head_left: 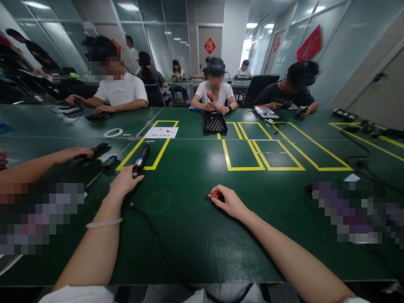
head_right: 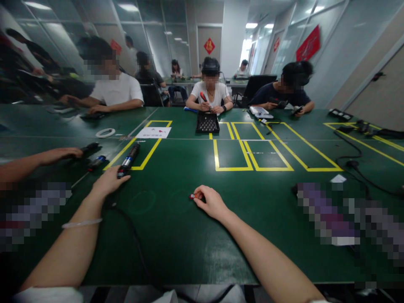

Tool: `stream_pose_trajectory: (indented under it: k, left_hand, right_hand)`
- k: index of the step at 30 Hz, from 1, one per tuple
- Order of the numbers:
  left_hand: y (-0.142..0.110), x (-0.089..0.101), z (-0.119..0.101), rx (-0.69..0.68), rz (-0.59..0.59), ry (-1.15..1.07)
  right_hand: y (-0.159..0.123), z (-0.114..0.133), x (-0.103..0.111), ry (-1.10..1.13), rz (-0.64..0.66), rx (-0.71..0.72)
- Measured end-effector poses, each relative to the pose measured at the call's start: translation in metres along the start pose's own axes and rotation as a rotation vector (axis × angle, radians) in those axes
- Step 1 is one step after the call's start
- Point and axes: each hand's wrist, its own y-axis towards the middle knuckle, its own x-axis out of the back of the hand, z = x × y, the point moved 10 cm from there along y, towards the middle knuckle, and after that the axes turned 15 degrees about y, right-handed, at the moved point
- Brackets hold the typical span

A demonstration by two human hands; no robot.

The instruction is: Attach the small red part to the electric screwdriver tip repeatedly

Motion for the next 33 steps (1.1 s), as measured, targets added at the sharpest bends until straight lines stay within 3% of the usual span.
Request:
stream_pose_trajectory:
  k: [11, 16, 24, 33]
  left_hand:
    - [-0.014, 0.016, -0.023, 0.015, -0.019, 0.070]
    - [-0.026, 0.026, -0.048, 0.010, -0.031, 0.077]
    - [-0.053, 0.035, -0.122, -0.171, -0.076, 0.081]
    - [-0.110, 0.048, -0.216, -0.494, -0.136, -0.087]
  right_hand:
    - [0.001, 0.000, -0.002, -0.006, 0.008, 0.005]
    - [0.002, 0.002, -0.004, -0.009, 0.011, 0.005]
    - [0.002, 0.007, -0.002, -0.033, -0.010, 0.046]
    - [0.004, 0.003, 0.001, -0.058, -0.049, 0.018]
